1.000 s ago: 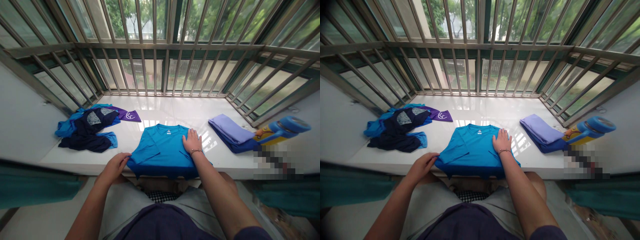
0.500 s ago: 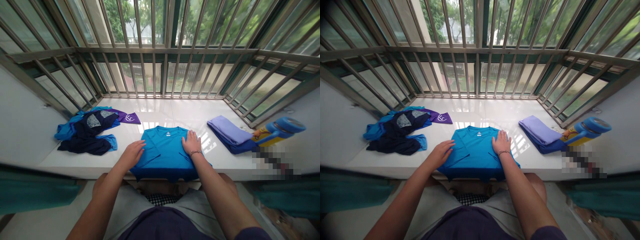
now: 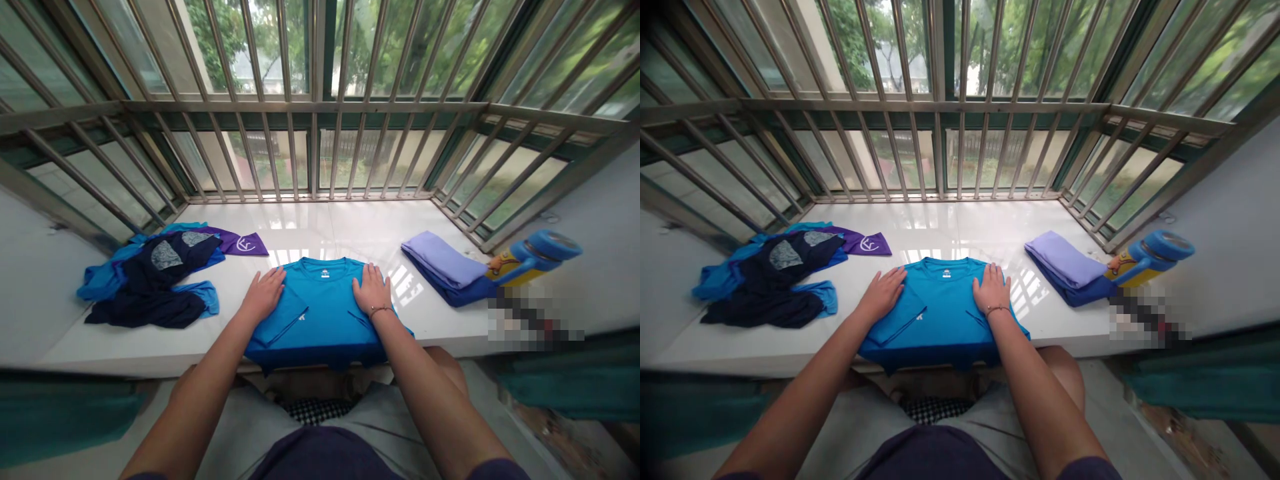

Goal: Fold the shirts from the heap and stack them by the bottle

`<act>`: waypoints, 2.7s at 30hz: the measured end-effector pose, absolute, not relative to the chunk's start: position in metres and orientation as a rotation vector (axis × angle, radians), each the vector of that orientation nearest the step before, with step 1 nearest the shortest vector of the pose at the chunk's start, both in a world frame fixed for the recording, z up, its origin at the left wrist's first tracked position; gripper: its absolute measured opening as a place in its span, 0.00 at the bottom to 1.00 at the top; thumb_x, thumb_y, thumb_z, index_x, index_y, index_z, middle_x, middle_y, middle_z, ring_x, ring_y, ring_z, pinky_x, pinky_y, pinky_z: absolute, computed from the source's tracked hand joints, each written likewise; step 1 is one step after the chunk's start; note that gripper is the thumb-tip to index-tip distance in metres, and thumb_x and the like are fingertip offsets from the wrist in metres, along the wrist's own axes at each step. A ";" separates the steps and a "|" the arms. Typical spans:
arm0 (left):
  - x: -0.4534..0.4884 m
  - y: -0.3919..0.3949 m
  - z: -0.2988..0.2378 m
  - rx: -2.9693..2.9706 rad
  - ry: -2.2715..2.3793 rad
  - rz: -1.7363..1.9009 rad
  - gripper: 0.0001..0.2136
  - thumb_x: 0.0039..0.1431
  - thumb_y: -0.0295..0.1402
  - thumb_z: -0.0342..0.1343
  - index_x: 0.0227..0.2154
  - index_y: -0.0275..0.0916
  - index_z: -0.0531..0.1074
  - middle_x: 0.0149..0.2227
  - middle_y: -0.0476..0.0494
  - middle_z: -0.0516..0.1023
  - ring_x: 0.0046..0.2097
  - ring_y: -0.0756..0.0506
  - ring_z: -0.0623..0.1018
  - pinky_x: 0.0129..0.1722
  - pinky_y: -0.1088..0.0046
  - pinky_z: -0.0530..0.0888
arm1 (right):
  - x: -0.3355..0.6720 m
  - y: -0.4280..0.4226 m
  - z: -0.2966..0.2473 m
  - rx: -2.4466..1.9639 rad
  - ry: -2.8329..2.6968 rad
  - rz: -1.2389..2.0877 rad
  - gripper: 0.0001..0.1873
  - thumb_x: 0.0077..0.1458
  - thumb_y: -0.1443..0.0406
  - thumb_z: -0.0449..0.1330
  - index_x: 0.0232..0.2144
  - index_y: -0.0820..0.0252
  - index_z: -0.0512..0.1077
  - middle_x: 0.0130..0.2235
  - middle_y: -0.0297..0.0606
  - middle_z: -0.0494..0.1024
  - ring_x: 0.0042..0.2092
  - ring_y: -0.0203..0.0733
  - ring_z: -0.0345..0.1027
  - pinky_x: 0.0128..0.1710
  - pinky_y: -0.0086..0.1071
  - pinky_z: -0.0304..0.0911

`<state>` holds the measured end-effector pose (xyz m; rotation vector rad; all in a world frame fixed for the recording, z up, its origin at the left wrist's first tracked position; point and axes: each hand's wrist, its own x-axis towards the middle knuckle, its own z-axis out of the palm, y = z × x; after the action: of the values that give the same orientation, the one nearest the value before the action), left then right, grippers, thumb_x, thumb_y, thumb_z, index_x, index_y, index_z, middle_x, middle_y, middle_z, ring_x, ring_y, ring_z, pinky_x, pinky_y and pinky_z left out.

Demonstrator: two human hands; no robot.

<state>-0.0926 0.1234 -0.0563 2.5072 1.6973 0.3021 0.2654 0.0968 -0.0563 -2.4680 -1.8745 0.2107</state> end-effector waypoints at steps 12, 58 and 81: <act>-0.098 0.163 -0.041 2.348 1.906 0.209 0.20 0.73 0.37 0.49 0.60 0.40 0.78 0.66 0.31 0.76 0.64 0.32 0.76 0.61 0.54 0.74 | 0.273 0.103 -0.046 -2.451 -1.905 0.333 0.38 0.78 0.51 0.36 0.80 0.63 0.51 0.81 0.48 0.46 0.81 0.53 0.38 0.77 0.64 0.39; -0.193 0.118 -0.020 1.823 1.431 0.453 0.22 0.57 0.59 0.63 0.36 0.44 0.83 0.41 0.42 0.88 0.45 0.37 0.85 0.46 0.63 0.79 | 0.394 0.035 -0.038 -1.567 -2.204 0.318 0.11 0.71 0.60 0.55 0.43 0.53 0.77 0.46 0.43 0.83 0.47 0.49 0.79 0.50 0.41 0.73; -0.132 0.197 -0.021 2.046 1.938 0.411 0.13 0.62 0.37 0.62 0.48 0.42 0.80 0.45 0.39 0.87 0.45 0.37 0.84 0.43 0.67 0.75 | 0.365 0.103 -0.020 -2.262 -1.925 0.299 0.16 0.70 0.55 0.60 0.38 0.57 0.83 0.39 0.45 0.86 0.43 0.49 0.80 0.42 0.35 0.67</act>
<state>-0.1320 0.1972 -0.0211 2.0464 1.9384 0.4113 0.3645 0.1025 -0.0200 -2.2625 -1.9250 0.2987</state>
